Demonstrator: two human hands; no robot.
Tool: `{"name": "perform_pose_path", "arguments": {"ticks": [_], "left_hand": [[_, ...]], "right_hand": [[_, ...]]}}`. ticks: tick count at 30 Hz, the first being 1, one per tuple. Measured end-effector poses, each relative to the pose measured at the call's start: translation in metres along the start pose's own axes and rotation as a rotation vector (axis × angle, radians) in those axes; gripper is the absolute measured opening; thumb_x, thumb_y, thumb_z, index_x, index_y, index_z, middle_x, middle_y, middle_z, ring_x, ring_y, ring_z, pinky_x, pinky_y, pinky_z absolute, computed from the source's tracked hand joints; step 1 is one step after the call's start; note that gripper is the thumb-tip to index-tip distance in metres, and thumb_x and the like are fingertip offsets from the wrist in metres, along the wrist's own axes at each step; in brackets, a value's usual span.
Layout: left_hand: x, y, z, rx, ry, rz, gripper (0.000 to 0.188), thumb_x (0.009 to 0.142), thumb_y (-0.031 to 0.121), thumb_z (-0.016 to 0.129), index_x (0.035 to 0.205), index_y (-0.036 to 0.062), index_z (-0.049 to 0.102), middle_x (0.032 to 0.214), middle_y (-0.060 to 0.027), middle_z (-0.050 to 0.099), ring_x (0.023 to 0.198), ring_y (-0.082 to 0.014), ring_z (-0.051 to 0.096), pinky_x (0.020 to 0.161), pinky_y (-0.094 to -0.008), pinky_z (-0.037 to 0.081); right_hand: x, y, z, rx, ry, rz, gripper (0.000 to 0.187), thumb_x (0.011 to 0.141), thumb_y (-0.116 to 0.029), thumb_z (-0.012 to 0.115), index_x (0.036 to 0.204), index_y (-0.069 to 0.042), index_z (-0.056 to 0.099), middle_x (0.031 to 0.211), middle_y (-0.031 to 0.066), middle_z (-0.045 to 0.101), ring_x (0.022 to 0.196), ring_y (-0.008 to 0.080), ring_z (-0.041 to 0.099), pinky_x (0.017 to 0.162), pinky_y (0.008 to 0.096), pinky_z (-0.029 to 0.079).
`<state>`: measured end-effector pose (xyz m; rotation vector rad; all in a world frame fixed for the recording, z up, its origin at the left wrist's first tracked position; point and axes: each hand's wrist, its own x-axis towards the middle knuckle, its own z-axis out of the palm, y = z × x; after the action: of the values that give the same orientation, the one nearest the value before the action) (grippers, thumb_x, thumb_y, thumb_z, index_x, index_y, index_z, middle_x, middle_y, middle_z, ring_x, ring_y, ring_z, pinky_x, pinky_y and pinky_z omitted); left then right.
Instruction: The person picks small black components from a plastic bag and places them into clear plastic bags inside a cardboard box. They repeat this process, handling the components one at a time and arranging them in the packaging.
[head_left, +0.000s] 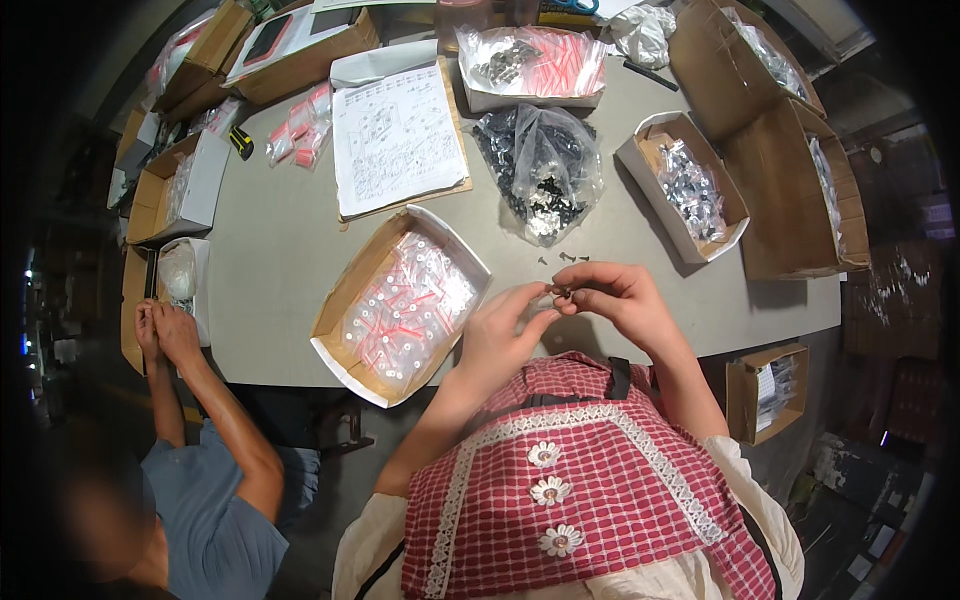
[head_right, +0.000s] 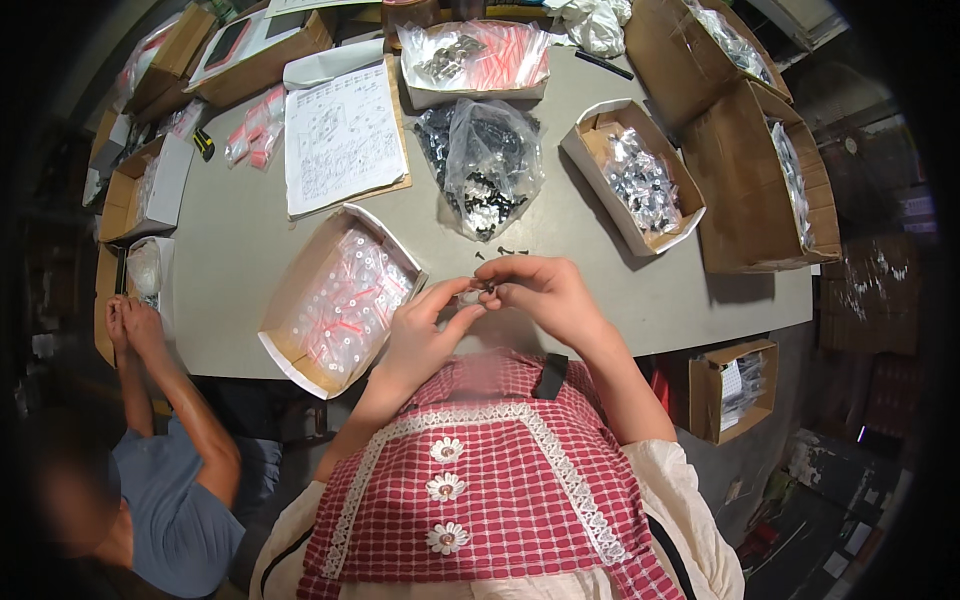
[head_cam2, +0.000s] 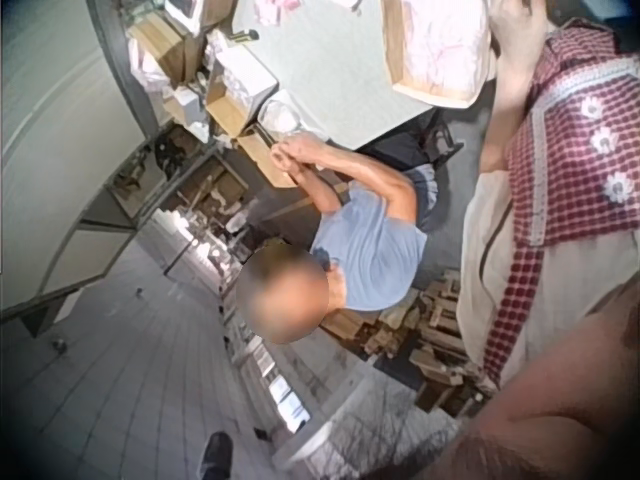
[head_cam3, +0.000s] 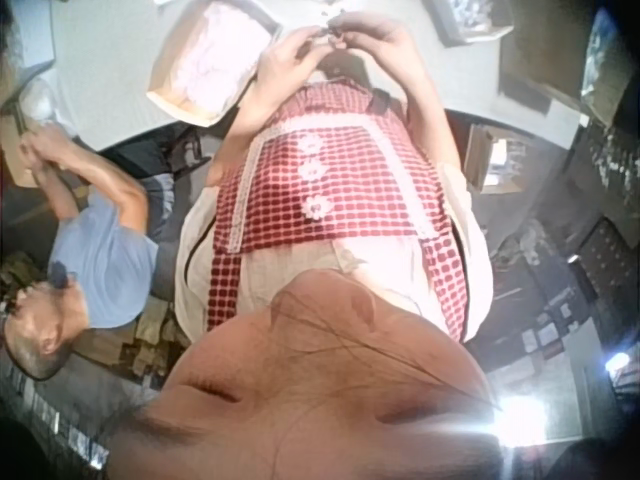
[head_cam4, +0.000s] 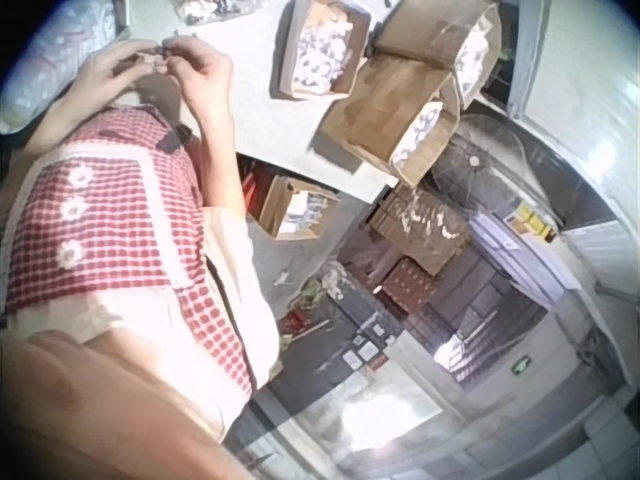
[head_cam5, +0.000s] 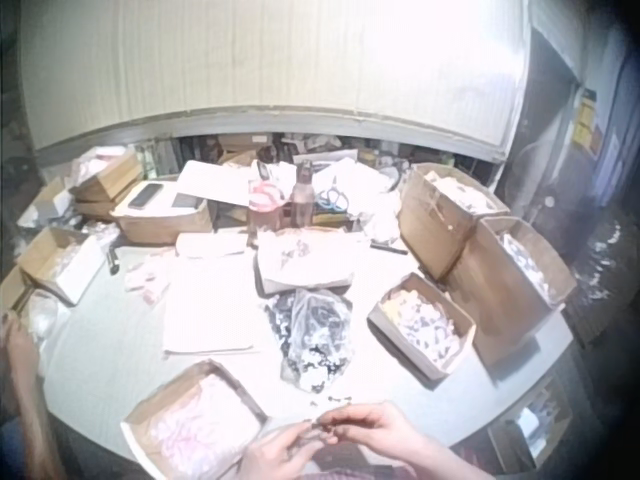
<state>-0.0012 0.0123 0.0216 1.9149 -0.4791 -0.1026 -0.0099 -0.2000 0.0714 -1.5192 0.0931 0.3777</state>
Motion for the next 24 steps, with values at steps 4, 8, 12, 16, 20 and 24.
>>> {"name": "perform_pose_path", "arguments": {"ticks": [4, 8, 12, 16, 20, 24], "left_hand": [[-0.001, -0.002, 0.002, 0.021, 0.031, 0.059, 0.037, 0.087, 0.015, 0.08, 0.118, -0.0011, 0.068, 0.105, -0.015, 0.074, 0.088, -0.0234, 0.075, 0.075, -0.0329, 0.059], [-0.002, -0.005, 0.002, 0.03, 0.048, 0.1, 0.038, 0.087, 0.014, 0.08, 0.119, -0.0013, 0.068, 0.106, -0.016, 0.073, 0.089, -0.0242, 0.074, 0.076, -0.0331, 0.059], [-0.001, -0.004, 0.001, -0.021, 0.04, 0.089, 0.036, 0.087, 0.012, 0.079, 0.119, -0.0012, 0.068, 0.107, -0.016, 0.074, 0.09, -0.0225, 0.074, 0.076, -0.0327, 0.059], [0.001, 0.005, -0.003, -0.098, 0.04, 0.026, 0.032, 0.088, 0.01, 0.078, 0.118, 0.0012, 0.07, 0.106, -0.0136, 0.075, 0.088, -0.0194, 0.074, 0.076, -0.0313, 0.059], [0.001, 0.005, -0.004, -0.088, 0.065, -0.013, 0.029, 0.088, 0.008, 0.077, 0.116, 0.0049, 0.072, 0.101, -0.0099, 0.076, 0.082, -0.0169, 0.073, 0.073, -0.0291, 0.058], [-0.001, -0.006, 0.001, -0.046, 0.12, 0.008, 0.029, 0.088, 0.008, 0.077, 0.116, 0.0053, 0.072, 0.102, -0.0111, 0.076, 0.081, -0.0191, 0.072, 0.072, -0.0295, 0.057]], "right_hand": [[-0.006, -0.013, 0.015, -0.501, 0.07, -0.256, 0.03, 0.086, 0.006, 0.063, 0.114, 0.002, 0.072, 0.103, 0.0167, 0.075, 0.093, 0.028, 0.074, 0.083, 0.0356, 0.057], [-0.013, -0.026, 0.023, -0.683, 0.014, -0.289, 0.043, 0.083, 0.018, 0.052, 0.121, 0.005, 0.069, 0.108, 0.0172, 0.073, 0.1, 0.0226, 0.073, 0.086, 0.032, 0.059], [-0.013, -0.019, 0.021, -0.362, 0.027, -0.293, 0.039, 0.087, 0.015, 0.052, 0.122, 0.005, 0.068, 0.109, 0.0159, 0.073, 0.1, 0.0219, 0.073, 0.087, 0.0321, 0.059], [0.001, -0.004, 0.002, -0.303, 0.264, -0.219, 0.025, 0.096, -0.001, 0.061, 0.121, 0.004, 0.067, 0.098, 0.0123, 0.075, 0.089, 0.0177, 0.075, 0.078, 0.0294, 0.059], [0.014, 0.023, -0.024, -0.645, 0.353, -0.049, 0.024, 0.094, -0.013, 0.069, 0.115, 0.0, 0.068, 0.081, 0.0175, 0.073, 0.075, 0.0262, 0.074, 0.067, 0.0353, 0.056], [0.023, 0.049, -0.024, -0.956, 0.334, -0.114, 0.019, 0.09, -0.014, 0.067, 0.105, -0.002, 0.066, 0.082, 0.0215, 0.071, 0.079, 0.0415, 0.07, 0.071, 0.0483, 0.055]]}}
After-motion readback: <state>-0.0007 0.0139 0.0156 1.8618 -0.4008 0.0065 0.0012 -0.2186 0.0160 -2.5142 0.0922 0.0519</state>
